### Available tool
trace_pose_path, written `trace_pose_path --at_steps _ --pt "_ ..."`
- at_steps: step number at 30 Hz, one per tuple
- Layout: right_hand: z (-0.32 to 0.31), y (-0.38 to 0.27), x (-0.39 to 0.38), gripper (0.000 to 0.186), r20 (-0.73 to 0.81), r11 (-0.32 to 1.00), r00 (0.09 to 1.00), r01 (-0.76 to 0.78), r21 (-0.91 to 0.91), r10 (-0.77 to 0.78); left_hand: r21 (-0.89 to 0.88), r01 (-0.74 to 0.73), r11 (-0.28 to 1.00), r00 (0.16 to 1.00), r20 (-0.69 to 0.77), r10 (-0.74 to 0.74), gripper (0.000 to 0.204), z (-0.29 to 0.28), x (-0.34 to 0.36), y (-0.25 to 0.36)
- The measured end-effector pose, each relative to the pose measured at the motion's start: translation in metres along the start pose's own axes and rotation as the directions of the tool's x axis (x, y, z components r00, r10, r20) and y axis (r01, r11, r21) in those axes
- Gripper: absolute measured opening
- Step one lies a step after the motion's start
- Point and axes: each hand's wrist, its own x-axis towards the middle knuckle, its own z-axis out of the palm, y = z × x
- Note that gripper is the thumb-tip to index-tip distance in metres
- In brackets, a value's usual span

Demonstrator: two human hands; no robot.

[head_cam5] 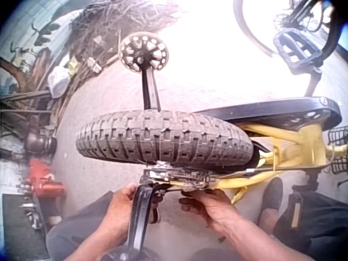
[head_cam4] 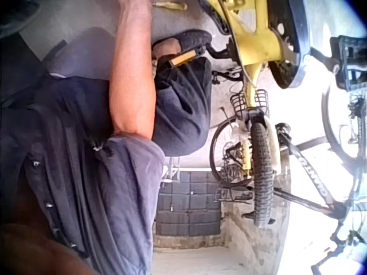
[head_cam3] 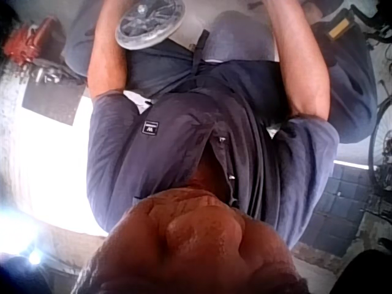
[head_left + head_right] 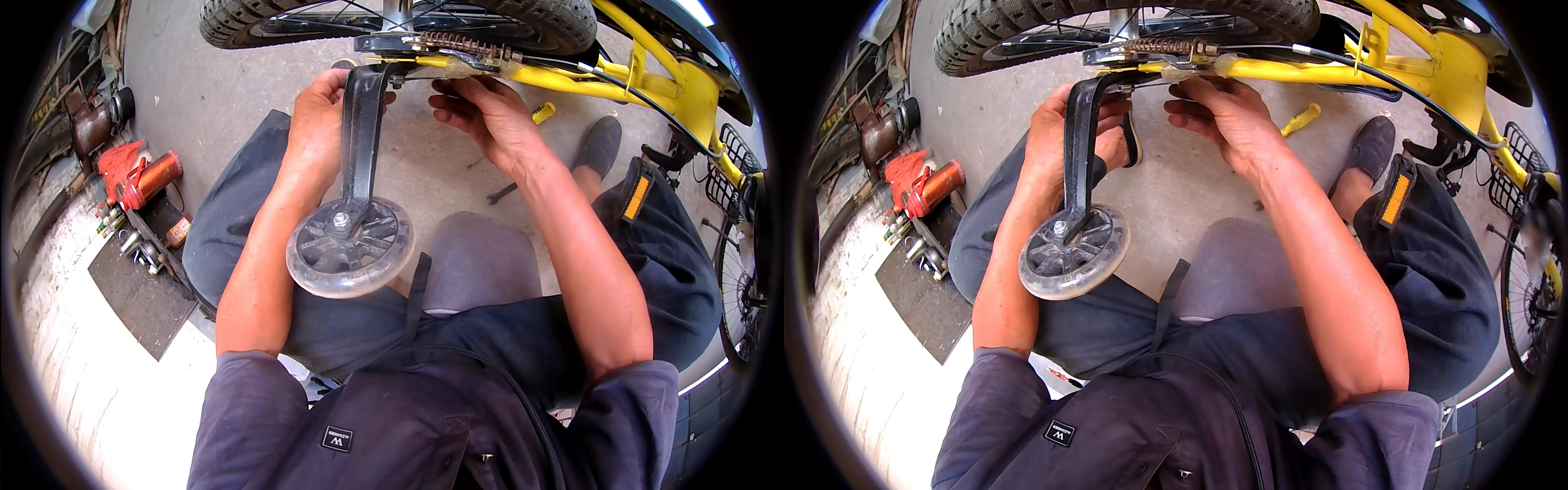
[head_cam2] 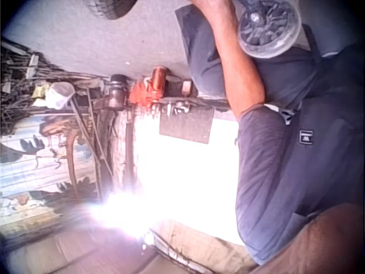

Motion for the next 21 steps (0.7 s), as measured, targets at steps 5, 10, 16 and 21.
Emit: trace_pose_path --at_steps 5,10,16,21 --pt "0.0007 -0.002 -0.0019 0.036 -0.002 1.0 1.0 -0.005 -0.029 0.005 -0.032 0.008 0.999 1.0 0.004 -0.008 0.021 0.0001 0.0006 0.0004" --pt "-0.0003 -0.002 -0.0024 0.037 -0.007 0.999 1.0 -0.015 -0.034 0.014 -0.037 0.015 0.999 1.0 0.008 -0.014 0.019 -0.0003 0.0003 0.0008" --pt "-0.002 -0.0007 -0.0015 0.036 -0.007 1.0 1.0 -0.014 -0.026 0.014 -0.018 0.072 0.997 0.995 0.072 -0.071 0.039 -0.0026 -0.0019 0.0071" --pt "0.0006 -0.0017 -0.0048 0.032 -0.034 0.997 0.999 0.006 -0.073 -0.009 -0.032 0.112 0.993 0.987 0.117 -0.108 0.05 -0.0054 0.0033 0.0053"
